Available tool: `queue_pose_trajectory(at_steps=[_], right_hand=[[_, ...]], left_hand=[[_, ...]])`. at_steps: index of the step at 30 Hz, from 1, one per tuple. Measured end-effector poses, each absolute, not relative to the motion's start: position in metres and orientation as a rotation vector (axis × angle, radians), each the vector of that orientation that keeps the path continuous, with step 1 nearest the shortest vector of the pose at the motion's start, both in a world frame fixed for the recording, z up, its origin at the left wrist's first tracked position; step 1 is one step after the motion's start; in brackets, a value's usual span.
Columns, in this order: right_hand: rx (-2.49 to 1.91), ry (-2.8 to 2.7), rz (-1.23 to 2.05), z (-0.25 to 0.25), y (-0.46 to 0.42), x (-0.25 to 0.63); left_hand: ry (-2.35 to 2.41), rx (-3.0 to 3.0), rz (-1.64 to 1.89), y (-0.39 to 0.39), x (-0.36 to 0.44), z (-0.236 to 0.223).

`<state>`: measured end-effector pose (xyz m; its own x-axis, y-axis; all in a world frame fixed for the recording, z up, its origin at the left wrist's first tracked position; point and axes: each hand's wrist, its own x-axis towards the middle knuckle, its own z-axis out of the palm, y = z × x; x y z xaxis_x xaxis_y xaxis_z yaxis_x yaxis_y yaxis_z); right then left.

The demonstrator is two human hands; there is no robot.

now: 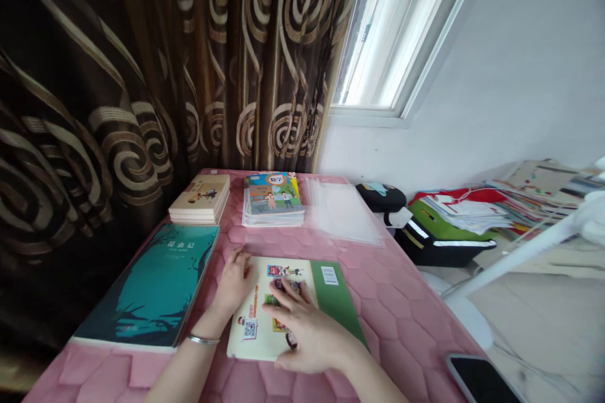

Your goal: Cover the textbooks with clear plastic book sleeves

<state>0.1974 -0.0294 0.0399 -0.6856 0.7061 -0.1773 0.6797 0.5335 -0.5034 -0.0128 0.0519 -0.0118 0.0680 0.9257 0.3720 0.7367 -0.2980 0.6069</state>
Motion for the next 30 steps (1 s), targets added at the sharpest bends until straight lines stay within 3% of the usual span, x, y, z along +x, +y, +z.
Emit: queue_pose_trajectory(at_steps=[16,21,26,30], right_hand=[[-1.037,-2.481,0.696,0.062,-0.039,0.197],[-1.286,-2.279,0.497,0.07,-0.034,0.206],[-1.534,-1.993,0.139,0.059,-0.025,0.217],[-1.523,-1.932,0.091,0.052,-0.021,0.219]], left_hand=[[1.56,1.93,1.255,0.055,-0.019,-0.006],[1.396,1.637,1.393,0.044,-0.02,0.017],[1.128,1.289,1.336,0.032,-0.015,0.033],[1.083,1.305,1.259,0.03,-0.011,0.036]])
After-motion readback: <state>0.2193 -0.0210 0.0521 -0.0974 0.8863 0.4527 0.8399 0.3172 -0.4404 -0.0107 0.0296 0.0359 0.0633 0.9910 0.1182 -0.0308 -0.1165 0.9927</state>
